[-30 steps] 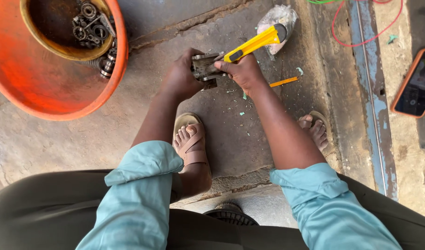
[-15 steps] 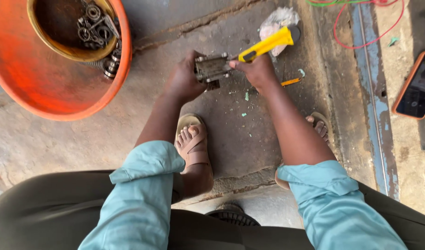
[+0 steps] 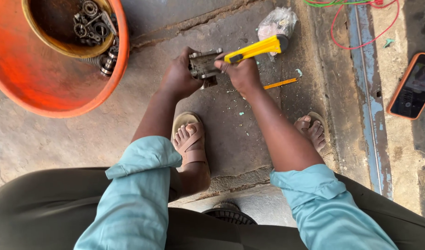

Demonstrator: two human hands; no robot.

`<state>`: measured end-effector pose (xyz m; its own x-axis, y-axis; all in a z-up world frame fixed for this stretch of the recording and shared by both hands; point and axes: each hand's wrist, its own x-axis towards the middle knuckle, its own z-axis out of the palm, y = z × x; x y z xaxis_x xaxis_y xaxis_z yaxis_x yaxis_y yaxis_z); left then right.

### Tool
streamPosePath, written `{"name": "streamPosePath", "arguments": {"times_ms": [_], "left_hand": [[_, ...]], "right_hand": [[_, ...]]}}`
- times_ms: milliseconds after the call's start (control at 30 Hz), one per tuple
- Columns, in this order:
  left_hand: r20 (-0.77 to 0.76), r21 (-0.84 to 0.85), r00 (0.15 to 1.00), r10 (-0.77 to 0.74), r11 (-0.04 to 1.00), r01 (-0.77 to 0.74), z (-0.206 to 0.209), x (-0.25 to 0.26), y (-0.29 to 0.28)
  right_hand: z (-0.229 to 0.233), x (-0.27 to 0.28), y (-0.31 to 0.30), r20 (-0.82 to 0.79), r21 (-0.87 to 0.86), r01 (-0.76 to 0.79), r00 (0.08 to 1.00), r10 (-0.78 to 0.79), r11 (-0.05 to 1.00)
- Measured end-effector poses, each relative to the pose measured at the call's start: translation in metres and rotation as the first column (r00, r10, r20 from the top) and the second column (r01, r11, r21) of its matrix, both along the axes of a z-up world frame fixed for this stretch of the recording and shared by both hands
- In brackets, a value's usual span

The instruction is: Scraping residue from a motorcycle engine cylinder head component using a scraper tool.

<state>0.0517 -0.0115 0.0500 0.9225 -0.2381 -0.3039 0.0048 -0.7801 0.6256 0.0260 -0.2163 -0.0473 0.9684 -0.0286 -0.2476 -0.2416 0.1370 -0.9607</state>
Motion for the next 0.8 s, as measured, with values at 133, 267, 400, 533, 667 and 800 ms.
{"name": "streamPosePath", "arguments": {"times_ms": [133, 267, 400, 533, 667, 800], "left_hand": [[-0.004, 0.018, 1.0, -0.001, 1.0, 0.001, -0.007, 0.002, 0.001], [0.01, -0.024, 1.0, -0.017, 1.0, 0.017, -0.007, 0.003, 0.001], [-0.042, 0.036, 0.999, 0.011, 0.999, -0.01, -0.003, 0.002, -0.001], [0.102, 0.04, 0.994, -0.043, 0.998, 0.039, -0.007, 0.001, -0.01], [-0.043, 0.115, 0.999, 0.013, 0.993, -0.008, 0.01, 0.003, -0.022], [0.015, 0.158, 0.999, -0.033, 0.987, 0.03, -0.002, 0.005, -0.026]], "right_hand": [[-0.015, 0.004, -0.014, -0.012, -0.048, 0.042, 0.999, -0.043, 0.998], [-0.002, 0.004, 0.001, -0.019, -0.012, 0.055, 0.998, -0.055, 0.998], [0.002, 0.009, 0.014, 0.024, 0.088, 0.049, 0.998, -0.051, 0.995], [0.001, 0.013, 0.011, -0.069, 0.218, 0.181, 0.983, -0.17, 0.959], [-0.011, 0.01, 0.007, -0.124, 0.188, 0.215, 0.973, -0.194, 0.958], [-0.031, 0.011, -0.001, -0.173, 0.164, 0.286, 0.95, -0.258, 0.944]]}}
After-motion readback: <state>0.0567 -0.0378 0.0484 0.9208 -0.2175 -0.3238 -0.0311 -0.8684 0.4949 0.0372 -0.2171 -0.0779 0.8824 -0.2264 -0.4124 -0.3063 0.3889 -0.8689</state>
